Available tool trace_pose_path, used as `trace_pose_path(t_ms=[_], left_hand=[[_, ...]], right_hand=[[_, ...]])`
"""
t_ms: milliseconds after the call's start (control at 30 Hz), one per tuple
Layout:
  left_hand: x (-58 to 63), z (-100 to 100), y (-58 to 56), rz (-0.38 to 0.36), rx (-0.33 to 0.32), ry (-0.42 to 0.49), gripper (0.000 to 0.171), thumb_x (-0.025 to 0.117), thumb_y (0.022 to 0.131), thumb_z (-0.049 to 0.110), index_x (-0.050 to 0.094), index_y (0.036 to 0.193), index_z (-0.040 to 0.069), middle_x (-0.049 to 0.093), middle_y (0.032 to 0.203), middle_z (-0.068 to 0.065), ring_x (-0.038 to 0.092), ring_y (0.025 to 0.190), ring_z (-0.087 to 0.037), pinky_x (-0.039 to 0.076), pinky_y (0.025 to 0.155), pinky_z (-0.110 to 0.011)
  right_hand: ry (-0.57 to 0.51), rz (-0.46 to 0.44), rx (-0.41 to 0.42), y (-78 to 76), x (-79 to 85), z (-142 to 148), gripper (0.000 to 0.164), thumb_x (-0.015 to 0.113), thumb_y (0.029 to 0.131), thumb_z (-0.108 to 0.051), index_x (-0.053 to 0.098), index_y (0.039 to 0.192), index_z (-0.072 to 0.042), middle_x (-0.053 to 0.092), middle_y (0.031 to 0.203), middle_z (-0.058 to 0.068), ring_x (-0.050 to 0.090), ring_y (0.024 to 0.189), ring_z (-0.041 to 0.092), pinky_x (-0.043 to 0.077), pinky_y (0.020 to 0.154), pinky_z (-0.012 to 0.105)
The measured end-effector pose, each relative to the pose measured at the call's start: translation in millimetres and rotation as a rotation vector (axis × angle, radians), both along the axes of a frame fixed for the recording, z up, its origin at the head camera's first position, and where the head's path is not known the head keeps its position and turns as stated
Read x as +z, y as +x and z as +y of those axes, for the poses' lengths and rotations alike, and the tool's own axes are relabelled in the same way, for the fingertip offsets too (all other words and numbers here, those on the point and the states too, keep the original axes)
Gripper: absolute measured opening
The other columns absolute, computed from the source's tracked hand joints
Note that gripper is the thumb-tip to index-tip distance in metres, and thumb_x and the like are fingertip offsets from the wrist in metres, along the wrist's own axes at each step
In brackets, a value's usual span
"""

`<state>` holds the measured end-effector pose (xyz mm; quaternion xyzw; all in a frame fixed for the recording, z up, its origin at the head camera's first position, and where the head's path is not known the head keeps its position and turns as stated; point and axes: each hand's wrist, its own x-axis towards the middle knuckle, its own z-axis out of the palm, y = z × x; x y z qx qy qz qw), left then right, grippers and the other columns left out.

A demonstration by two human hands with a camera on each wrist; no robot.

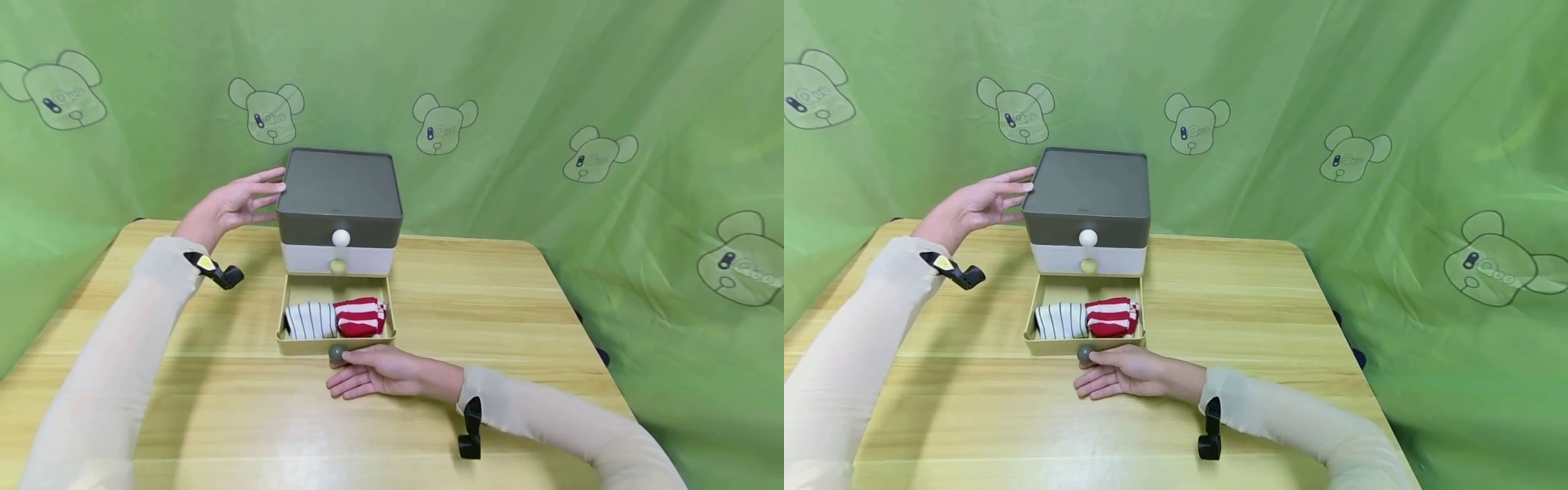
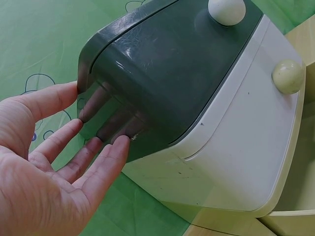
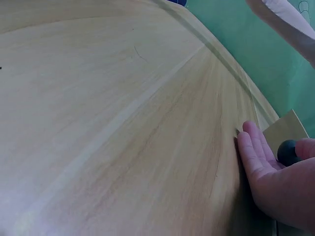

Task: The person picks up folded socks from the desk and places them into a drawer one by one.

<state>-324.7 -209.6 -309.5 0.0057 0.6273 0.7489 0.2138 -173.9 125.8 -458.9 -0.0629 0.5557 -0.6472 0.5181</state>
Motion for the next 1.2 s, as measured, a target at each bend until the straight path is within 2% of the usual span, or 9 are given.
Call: trace_pose_path(t_ms=[33, 100, 200, 333, 400, 567, 633, 900, 1200], left_hand=[[-0.3, 0, -0.6, -0.007, 0.003, 0.006, 0.074, 0.059, 0.103, 0.014, 0.019, 0.164, 0.028, 0.011, 0.173, -0.002, 0.031, 0.153, -0.019, 0.015, 0.132, -0.049], [-0.7, 1, -1.7, -0.015, 0.007, 0.010, 0.074, 0.059, 0.103, 0.013, 0.018, 0.164, 0.029, 0.011, 0.173, -0.001, 0.013, 0.160, -0.023, 0.013, 0.132, -0.049], [-0.2, 1, -2.6, -0.025, 0.019, 0.024, 0.076, 0.061, 0.102, 0.014, 0.019, 0.163, 0.030, 0.019, 0.171, 0.001, 0.014, 0.159, -0.022, 0.013, 0.132, -0.050], [0.4, 1, -1.7, -0.027, 0.033, 0.026, 0.076, 0.063, 0.101, 0.014, 0.022, 0.163, 0.030, 0.043, 0.155, 0.006, 0.018, 0.158, -0.022, 0.014, 0.132, -0.050], [0.5, 1, -1.8, -0.031, 0.032, 0.031, 0.076, 0.063, 0.101, 0.014, 0.022, 0.163, 0.030, 0.045, 0.154, 0.006, 0.017, 0.159, -0.022, 0.013, 0.132, -0.050], [0.6, 2, -3.1, -0.035, 0.026, 0.036, 0.075, 0.061, 0.102, 0.013, 0.021, 0.163, 0.029, 0.020, 0.170, 0.001, 0.011, 0.160, -0.021, 0.011, 0.132, -0.051], [0.9, 2, -3.1, -0.038, 0.027, 0.035, 0.075, 0.061, 0.102, 0.013, 0.021, 0.163, 0.029, 0.015, 0.172, 0.001, 0.010, 0.160, -0.021, 0.011, 0.132, -0.051], [0.4, 1, -3.5, -0.029, 0.020, 0.034, 0.075, 0.060, 0.102, 0.013, 0.020, 0.163, 0.030, 0.016, 0.172, 0.000, 0.012, 0.160, -0.022, 0.012, 0.132, -0.050], [0.6, 1, -3.2, -0.030, 0.014, 0.027, 0.076, 0.060, 0.102, 0.014, 0.019, 0.163, 0.030, 0.009, 0.173, 0.001, 0.006, 0.161, -0.022, 0.010, 0.132, -0.051]], right_hand=[[-0.005, -0.006, -0.006, 0.2, -0.4, -1, 0.041, 0.044, 0.110, -0.022, 0.049, 0.138, 0.008, 0.065, 0.132, 0.030, 0.074, 0.105, 0.023, 0.058, 0.103, 0.041], [-0.011, -0.013, -0.019, 0.5, -1.0, -2, 0.040, 0.044, 0.110, -0.022, 0.050, 0.138, 0.007, 0.064, 0.133, 0.030, 0.074, 0.105, 0.023, 0.058, 0.103, 0.041], [-0.021, -0.017, -0.038, 0.5, -1.2, -4, 0.040, 0.043, 0.110, -0.022, 0.050, 0.137, 0.007, 0.065, 0.132, 0.030, 0.074, 0.105, 0.023, 0.058, 0.102, 0.040], [-0.023, -0.017, -0.073, 1.6, -0.5, -6, 0.039, 0.044, 0.110, -0.020, 0.051, 0.136, 0.009, 0.067, 0.129, 0.028, 0.075, 0.102, 0.022, 0.060, 0.099, 0.037], [-0.021, -0.021, -0.090, 2.2, -0.7, -7, 0.038, 0.044, 0.110, -0.019, 0.051, 0.135, 0.009, 0.068, 0.127, 0.027, 0.075, 0.102, 0.022, 0.060, 0.098, 0.036], [-0.024, -0.016, -0.114, 3.6, -0.8, -7, 0.038, 0.045, 0.110, -0.018, 0.053, 0.134, 0.010, 0.068, 0.127, 0.027, 0.074, 0.106, 0.023, 0.059, 0.100, 0.036], [-0.027, -0.011, -0.116, 4.0, -0.5, -8, 0.039, 0.046, 0.110, -0.018, 0.053, 0.134, 0.011, 0.068, 0.128, 0.028, 0.074, 0.108, 0.024, 0.059, 0.101, 0.036], [-0.019, 0.005, -0.124, 2.1, 2.2, -9, 0.042, 0.047, 0.109, -0.020, 0.052, 0.136, 0.013, 0.070, 0.124, 0.026, 0.074, 0.106, 0.024, 0.059, 0.100, 0.036], [0.001, 0.021, -0.130, -3.5, 5.8, -11, 0.042, 0.049, 0.109, -0.021, 0.054, 0.134, 0.012, 0.069, 0.125, 0.027, 0.074, 0.108, 0.026, 0.058, 0.101, 0.038]])
